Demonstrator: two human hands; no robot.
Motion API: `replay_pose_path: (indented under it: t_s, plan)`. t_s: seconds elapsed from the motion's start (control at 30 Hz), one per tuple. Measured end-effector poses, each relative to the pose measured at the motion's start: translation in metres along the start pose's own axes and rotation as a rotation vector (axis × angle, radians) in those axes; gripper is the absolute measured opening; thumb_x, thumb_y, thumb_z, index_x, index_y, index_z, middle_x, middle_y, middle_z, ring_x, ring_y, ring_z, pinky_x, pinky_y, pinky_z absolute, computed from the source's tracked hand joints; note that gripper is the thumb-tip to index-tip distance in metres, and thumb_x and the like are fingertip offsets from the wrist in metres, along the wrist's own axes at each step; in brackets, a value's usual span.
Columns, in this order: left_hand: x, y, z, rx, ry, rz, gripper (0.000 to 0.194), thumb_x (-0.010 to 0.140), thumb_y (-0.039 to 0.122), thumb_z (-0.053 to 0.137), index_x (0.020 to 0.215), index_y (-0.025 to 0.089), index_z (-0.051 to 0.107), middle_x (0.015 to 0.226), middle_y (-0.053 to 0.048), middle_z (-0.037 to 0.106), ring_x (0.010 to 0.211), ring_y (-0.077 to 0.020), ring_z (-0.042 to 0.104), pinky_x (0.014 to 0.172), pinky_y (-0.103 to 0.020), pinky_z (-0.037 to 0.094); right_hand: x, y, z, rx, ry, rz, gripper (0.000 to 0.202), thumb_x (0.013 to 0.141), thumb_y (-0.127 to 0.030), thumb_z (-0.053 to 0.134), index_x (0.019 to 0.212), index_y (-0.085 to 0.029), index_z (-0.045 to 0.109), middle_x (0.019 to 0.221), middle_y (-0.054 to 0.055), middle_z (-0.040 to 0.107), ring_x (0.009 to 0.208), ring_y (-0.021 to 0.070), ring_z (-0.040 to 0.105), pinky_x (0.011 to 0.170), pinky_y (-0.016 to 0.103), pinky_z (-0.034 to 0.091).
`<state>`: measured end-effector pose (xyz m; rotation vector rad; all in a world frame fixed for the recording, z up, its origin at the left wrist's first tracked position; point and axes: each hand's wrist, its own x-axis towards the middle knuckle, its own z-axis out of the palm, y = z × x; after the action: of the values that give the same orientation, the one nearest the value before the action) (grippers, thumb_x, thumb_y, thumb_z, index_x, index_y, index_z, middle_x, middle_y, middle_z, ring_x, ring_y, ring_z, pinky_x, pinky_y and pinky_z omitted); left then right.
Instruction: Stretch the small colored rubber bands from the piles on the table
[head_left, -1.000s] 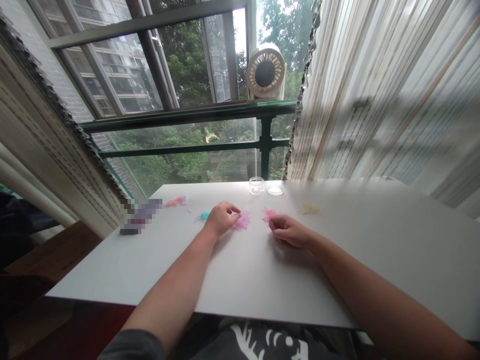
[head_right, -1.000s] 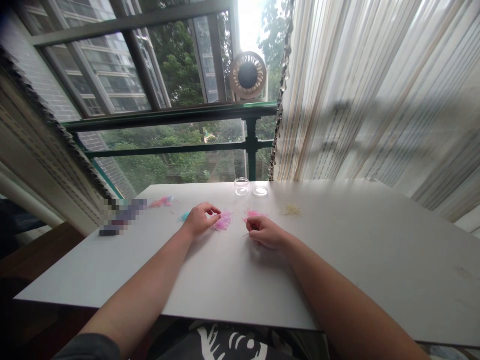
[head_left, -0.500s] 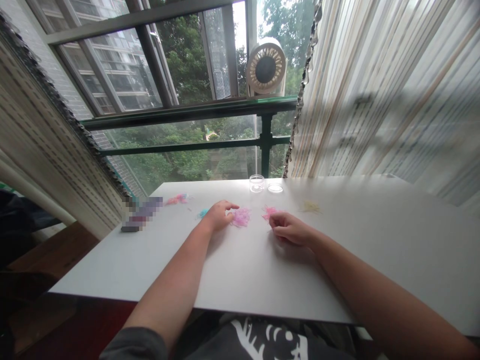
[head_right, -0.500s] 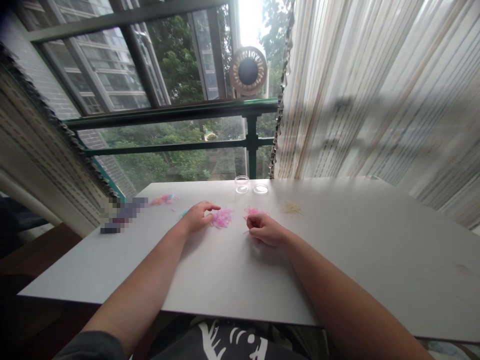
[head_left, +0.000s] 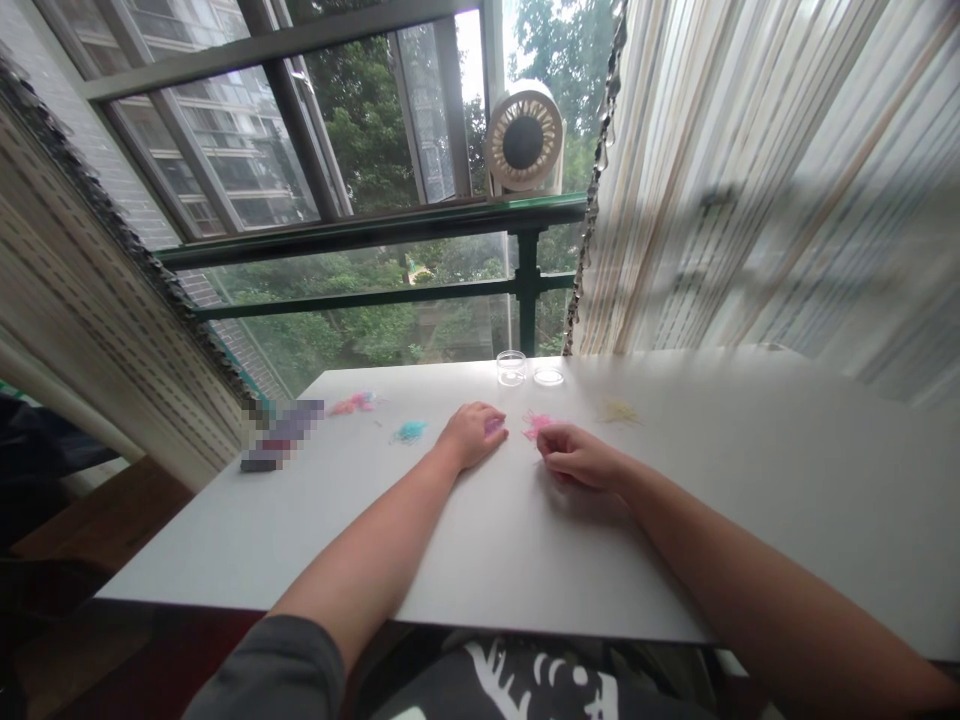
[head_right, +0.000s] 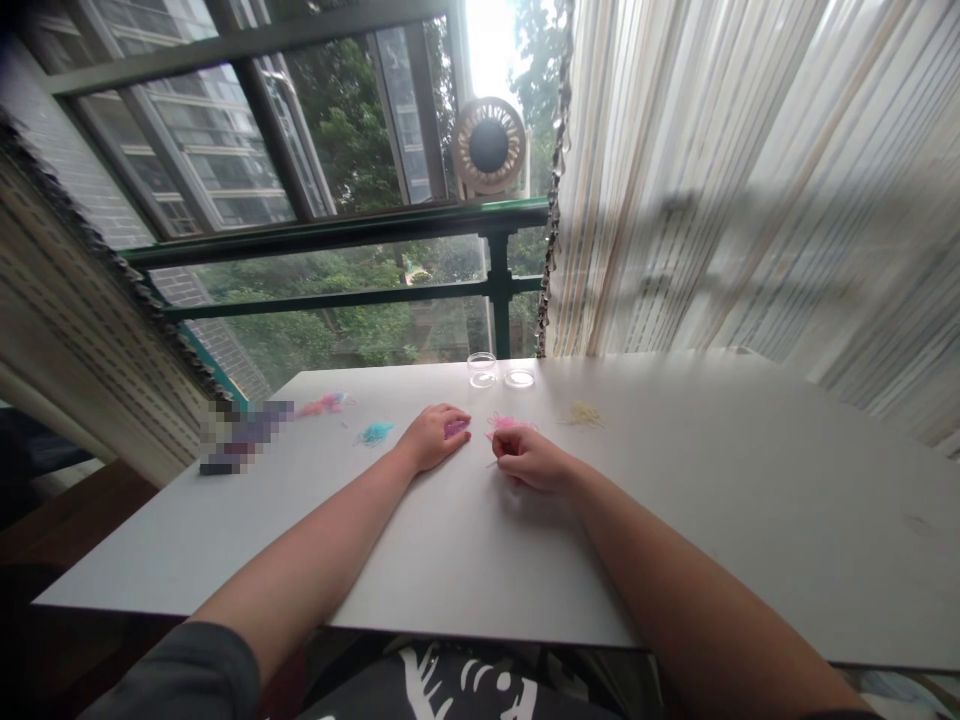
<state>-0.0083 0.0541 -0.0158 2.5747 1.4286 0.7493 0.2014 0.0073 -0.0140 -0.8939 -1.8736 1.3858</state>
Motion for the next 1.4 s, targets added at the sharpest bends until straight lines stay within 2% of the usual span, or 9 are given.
replay_pose_path:
  t_s: [0.2, 0.43, 0.63, 0.83, 1.07, 1.13, 1.23, 1.3, 1.4]
  plan:
    - [0.012, 0.000, 0.005, 0.046, 0.058, -0.043, 0.016, 0.075, 0.028, 0.052, 0.078, 0.018, 0.064, 0.082, -0.005, 0.060, 0.081, -0.0173, 0.054, 0.079, -0.029, 0.043, 0.000, 0.000, 0.000, 0.000, 0.005, -0.004, 0.011, 0.060, -0.009, 0.045, 0.058, -0.018, 0.039, 0.047, -0.008, 0.037, 0.039, 0.0058, 0.039, 0.036, 0.017, 0.028]
    - [0.012, -0.002, 0.008, 0.099, 0.082, -0.079, 0.010, 0.071, 0.023, 0.051, 0.070, 0.018, 0.060, 0.075, -0.004, 0.059, 0.072, -0.0160, 0.052, 0.070, -0.027, 0.043, 0.000, 0.000, 0.000, 0.013, -0.004, -0.004, 0.011, 0.061, -0.008, 0.045, 0.059, -0.018, 0.039, 0.047, -0.008, 0.038, 0.038, 0.0054, 0.039, 0.036, 0.017, 0.028]
    - [0.009, -0.001, 0.007, 0.151, 0.113, -0.081, 0.010, 0.071, 0.023, 0.051, 0.070, 0.017, 0.059, 0.076, -0.005, 0.059, 0.076, -0.0177, 0.052, 0.075, -0.029, 0.042, 0.001, 0.001, 0.000, 0.036, 0.008, -0.011, 0.012, 0.062, -0.009, 0.047, 0.060, -0.018, 0.039, 0.048, -0.009, 0.037, 0.038, 0.0050, 0.039, 0.036, 0.017, 0.029]
    - [0.003, 0.001, 0.002, 0.081, 0.127, -0.092, 0.022, 0.077, 0.036, 0.048, 0.076, 0.019, 0.062, 0.087, -0.005, 0.059, 0.085, -0.0195, 0.051, 0.081, -0.033, 0.041, 0.000, 0.003, -0.001, 0.003, 0.014, -0.003, 0.009, 0.068, -0.015, 0.052, 0.066, -0.018, 0.043, 0.050, -0.008, 0.042, 0.040, 0.0062, 0.044, 0.037, 0.018, 0.030]
    - [-0.004, 0.010, -0.020, -0.004, 0.271, -0.041, 0.021, 0.081, 0.029, 0.044, 0.083, 0.018, 0.062, 0.094, -0.005, 0.061, 0.093, -0.0184, 0.052, 0.087, -0.034, 0.039, 0.001, 0.001, 0.001, 0.005, 0.033, -0.005, 0.012, 0.071, -0.019, 0.054, 0.067, -0.018, 0.043, 0.050, -0.008, 0.042, 0.040, 0.0064, 0.044, 0.038, 0.018, 0.031]
    - [-0.011, 0.020, -0.027, -0.069, 0.236, -0.019, 0.021, 0.082, 0.030, 0.043, 0.083, 0.018, 0.061, 0.089, -0.004, 0.062, 0.084, -0.0158, 0.056, 0.081, -0.030, 0.043, 0.001, 0.001, 0.002, 0.002, 0.044, -0.016, 0.013, 0.071, -0.019, 0.054, 0.066, -0.018, 0.042, 0.049, -0.008, 0.041, 0.039, 0.0064, 0.044, 0.037, 0.018, 0.031]
    - [-0.024, 0.041, -0.029, -0.199, 0.032, 0.022, 0.023, 0.080, 0.035, 0.047, 0.091, 0.020, 0.060, 0.082, 0.000, 0.065, 0.066, -0.0114, 0.058, 0.066, -0.024, 0.046, 0.000, 0.000, 0.003, 0.006, 0.058, -0.022, 0.013, 0.072, -0.021, 0.054, 0.066, -0.018, 0.043, 0.048, -0.008, 0.041, 0.039, 0.0064, 0.043, 0.037, 0.018, 0.031]
    - [-0.031, 0.053, -0.026, -0.240, -0.073, 0.044, 0.025, 0.077, 0.036, 0.051, 0.095, 0.021, 0.060, 0.079, 0.002, 0.066, 0.062, -0.0104, 0.059, 0.060, -0.022, 0.045, -0.001, -0.001, 0.004, 0.018, 0.060, -0.025, 0.013, 0.072, -0.022, 0.055, 0.066, -0.018, 0.044, 0.049, -0.008, 0.041, 0.039, 0.0064, 0.043, 0.037, 0.018, 0.031]
    - [-0.033, 0.063, -0.018, -0.213, -0.089, 0.055, 0.021, 0.076, 0.032, 0.051, 0.088, 0.021, 0.064, 0.076, 0.001, 0.067, 0.061, -0.0108, 0.059, 0.056, -0.021, 0.044, -0.002, -0.002, 0.005, 0.030, 0.052, -0.032, 0.014, 0.072, -0.022, 0.056, 0.066, -0.017, 0.045, 0.050, -0.008, 0.040, 0.040, 0.0060, 0.042, 0.038, 0.018, 0.031]
